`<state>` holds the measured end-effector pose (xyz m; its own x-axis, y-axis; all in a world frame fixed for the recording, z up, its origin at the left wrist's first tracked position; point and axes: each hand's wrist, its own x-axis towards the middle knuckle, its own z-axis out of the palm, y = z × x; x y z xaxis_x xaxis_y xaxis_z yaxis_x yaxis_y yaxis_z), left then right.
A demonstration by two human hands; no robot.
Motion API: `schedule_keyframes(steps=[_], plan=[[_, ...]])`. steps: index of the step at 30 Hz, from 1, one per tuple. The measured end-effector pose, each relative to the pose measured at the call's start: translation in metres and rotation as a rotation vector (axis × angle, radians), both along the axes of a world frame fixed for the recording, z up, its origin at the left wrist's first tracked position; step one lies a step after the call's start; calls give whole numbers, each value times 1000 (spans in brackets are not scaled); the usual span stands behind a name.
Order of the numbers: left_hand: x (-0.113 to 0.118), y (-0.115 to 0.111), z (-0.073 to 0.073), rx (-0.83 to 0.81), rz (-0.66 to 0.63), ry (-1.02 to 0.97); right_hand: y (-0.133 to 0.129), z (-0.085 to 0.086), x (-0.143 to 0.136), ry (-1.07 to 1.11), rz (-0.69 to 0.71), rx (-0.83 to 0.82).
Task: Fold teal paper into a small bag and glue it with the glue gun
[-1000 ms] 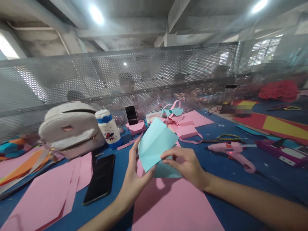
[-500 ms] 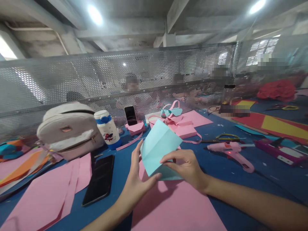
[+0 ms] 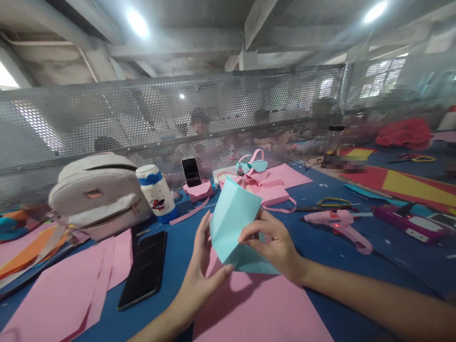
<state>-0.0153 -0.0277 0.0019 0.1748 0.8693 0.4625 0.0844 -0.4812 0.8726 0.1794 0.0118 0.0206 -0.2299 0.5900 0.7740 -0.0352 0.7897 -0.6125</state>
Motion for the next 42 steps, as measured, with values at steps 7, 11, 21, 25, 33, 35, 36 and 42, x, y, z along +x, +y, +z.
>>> schedule_keyframes(steps=[7,11,21,25,33,35,36,42], plan=[[0,2,-3,25,33,13,0,-2,0,-59,-18,-22],[-1,3,-4,45,23,8,1,-4,0,-59,-63,50],[-3,5,-9,34,19,25,-3,0,0,-93,-86,116],[0,4,-9,11,16,-1,-2,-1,0,-112,-72,100],[0,2,-8,-4,12,-1,0,-5,1,-110,-149,166],[0,2,-7,-8,13,4,-1,-3,1,-124,-169,198],[1,2,-7,-9,10,5,-1,-2,1,-131,-179,218],[1,2,-6,-6,21,7,-2,4,3,-196,-218,335]])
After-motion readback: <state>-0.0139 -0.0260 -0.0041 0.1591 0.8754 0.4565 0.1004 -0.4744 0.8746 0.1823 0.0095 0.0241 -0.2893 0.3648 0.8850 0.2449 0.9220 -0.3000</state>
